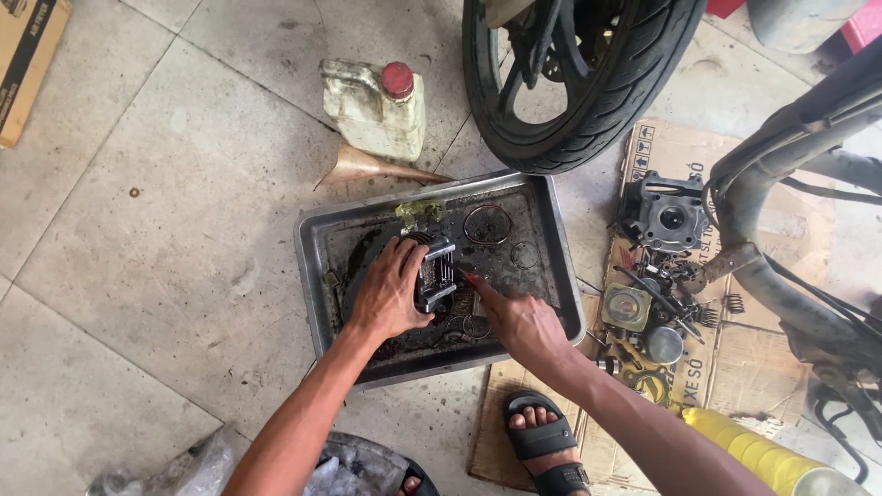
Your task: Cleaning motorcycle engine components in a tray using a brush and a scraper
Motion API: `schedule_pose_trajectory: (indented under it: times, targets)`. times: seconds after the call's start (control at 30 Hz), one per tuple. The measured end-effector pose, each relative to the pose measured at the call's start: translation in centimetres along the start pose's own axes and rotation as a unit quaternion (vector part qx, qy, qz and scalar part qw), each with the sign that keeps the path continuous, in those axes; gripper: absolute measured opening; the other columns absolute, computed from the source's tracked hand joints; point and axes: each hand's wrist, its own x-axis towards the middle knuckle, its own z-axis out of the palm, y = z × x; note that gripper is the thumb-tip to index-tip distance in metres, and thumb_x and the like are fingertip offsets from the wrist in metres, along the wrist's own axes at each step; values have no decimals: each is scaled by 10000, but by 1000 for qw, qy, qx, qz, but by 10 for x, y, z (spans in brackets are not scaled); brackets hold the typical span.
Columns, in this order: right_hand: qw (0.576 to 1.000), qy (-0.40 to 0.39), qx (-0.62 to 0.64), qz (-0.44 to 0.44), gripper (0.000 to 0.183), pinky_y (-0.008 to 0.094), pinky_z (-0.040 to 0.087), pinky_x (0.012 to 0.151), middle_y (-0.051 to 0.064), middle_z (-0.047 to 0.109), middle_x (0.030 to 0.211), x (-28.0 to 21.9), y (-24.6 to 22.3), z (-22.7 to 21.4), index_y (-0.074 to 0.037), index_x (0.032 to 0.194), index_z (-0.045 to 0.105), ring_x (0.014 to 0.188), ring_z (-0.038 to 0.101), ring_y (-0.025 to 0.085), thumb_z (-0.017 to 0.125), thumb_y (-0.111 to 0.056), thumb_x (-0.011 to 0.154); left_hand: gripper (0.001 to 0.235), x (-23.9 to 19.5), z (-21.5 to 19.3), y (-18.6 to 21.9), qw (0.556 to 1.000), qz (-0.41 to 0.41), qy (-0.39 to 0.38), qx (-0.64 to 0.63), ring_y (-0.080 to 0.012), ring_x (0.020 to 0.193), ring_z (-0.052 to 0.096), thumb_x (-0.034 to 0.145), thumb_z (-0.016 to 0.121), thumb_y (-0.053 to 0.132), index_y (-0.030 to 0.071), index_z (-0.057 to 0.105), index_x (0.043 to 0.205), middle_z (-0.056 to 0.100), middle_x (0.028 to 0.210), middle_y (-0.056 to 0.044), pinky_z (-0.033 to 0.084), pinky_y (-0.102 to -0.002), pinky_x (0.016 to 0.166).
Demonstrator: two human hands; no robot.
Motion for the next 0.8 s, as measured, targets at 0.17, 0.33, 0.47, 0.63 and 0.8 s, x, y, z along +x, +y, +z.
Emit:
schedule_pose_trajectory:
  times: [0.17,0.33,0.47,0.63,0.8]
  targets:
    - [993,-35,101,52,405,568,590,803,184,759,1078,-12,-1,6,-348,1338,652,920,717,468,555,-307,947,1162,1,16,-1,999,1,40,2,-469,1377,441,537,939,454,125,359,1488,498,1408,-189,487,-582,1045]
    - [981,-26,187,42,383,560,600,747,205,767,1060,-16,9,11,-239,1290,701,903,730,472,609,-258,918,1143,-18,27,-1,997,15,78,23,-485,1385,418,552,935,438,123,345,1480,470,1429,-196,487,-610,1035]
    - [997,-22,-25,-65,449,515,654,736,194,747,1054,-20,1,26,-258,1369,627,803,771,368,543,-140,944,1126,-28,43,-16,993,5,119,-11,-493,1361,440,562,941,441,98,339,1449,478,1386,-215,485,-605,1044]
    - [996,-6,-43,-74,416,542,638,604,166,708,898,-24,-12,12,-278,1398,567,680,753,406,482,-223,994,1178,-36,32,-36,989,-3,120,-86,-490,1360,450,534,948,399,70,315,1472,464,1379,-233,474,-571,1077]
    - [995,9,-33,-89,425,552,625,584,167,698,891,-12,-26,3,-259,1416,554,675,744,446,488,-225,997,1235,-38,28,-33,990,-1,118,-84,-471,1382,436,481,963,367,108,299,1490,446,1388,-208,476,-539,1090]
